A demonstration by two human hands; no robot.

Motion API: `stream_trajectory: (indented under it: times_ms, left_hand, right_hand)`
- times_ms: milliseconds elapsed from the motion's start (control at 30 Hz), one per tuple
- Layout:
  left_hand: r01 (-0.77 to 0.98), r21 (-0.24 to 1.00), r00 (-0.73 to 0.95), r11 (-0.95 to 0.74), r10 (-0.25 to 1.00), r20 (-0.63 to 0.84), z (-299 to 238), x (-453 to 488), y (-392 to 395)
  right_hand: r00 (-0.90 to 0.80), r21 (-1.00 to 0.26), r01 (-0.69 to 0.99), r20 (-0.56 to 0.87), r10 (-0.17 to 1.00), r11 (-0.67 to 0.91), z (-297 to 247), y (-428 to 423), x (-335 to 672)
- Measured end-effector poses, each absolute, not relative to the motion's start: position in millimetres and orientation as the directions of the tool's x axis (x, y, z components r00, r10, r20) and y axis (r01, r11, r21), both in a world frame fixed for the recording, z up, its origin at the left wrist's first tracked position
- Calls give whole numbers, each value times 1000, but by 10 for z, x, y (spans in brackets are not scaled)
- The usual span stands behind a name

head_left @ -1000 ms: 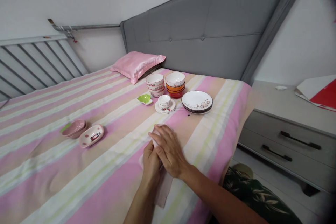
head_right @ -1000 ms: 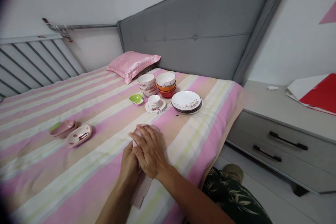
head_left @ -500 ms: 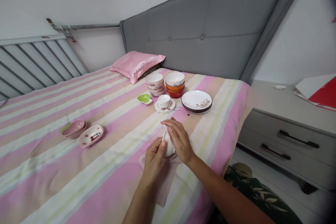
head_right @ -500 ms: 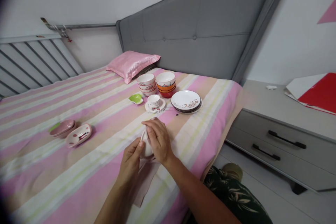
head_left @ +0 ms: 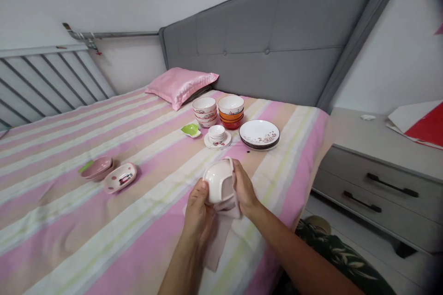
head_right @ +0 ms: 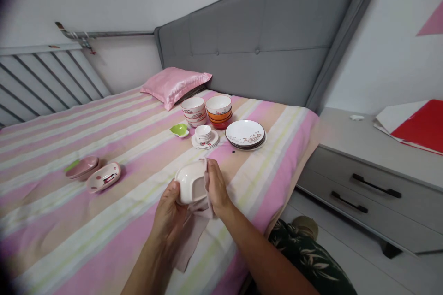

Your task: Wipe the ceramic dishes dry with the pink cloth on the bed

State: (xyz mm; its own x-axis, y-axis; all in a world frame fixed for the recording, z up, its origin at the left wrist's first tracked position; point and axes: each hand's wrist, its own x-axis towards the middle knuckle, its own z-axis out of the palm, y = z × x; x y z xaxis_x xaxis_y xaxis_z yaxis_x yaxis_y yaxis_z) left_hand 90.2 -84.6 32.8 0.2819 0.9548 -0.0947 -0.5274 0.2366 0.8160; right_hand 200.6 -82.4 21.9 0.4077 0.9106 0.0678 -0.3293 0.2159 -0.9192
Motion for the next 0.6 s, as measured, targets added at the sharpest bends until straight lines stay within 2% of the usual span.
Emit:
stream_trajectory:
  times_ms: [133,233,433,533,600]
  left_hand:
    - [-668,707,174,233,972,-156,359,900,-807]
    - [-730,633,153,257,965,-215,382,899,-789]
    - [-802,508,191,314,941,-281,398,844,-722]
    - [-805,461,290,372,926,-241,375,759,-658]
    - [-794,451,348,408,913,-212,353,706,-617]
  right_hand:
    - [403,-913,-372,0,915,164,80,-817,1926]
    - [397,-918,-371,-22,918,138,29,-832,1886]
    - [368,-906,-421,-120,922,50,-17,-870,1816]
    - [326,-875,-484,-188,926,-8,4,-899,1760]
    - [257,-845,-535,-163,953,0,60,-923,1735]
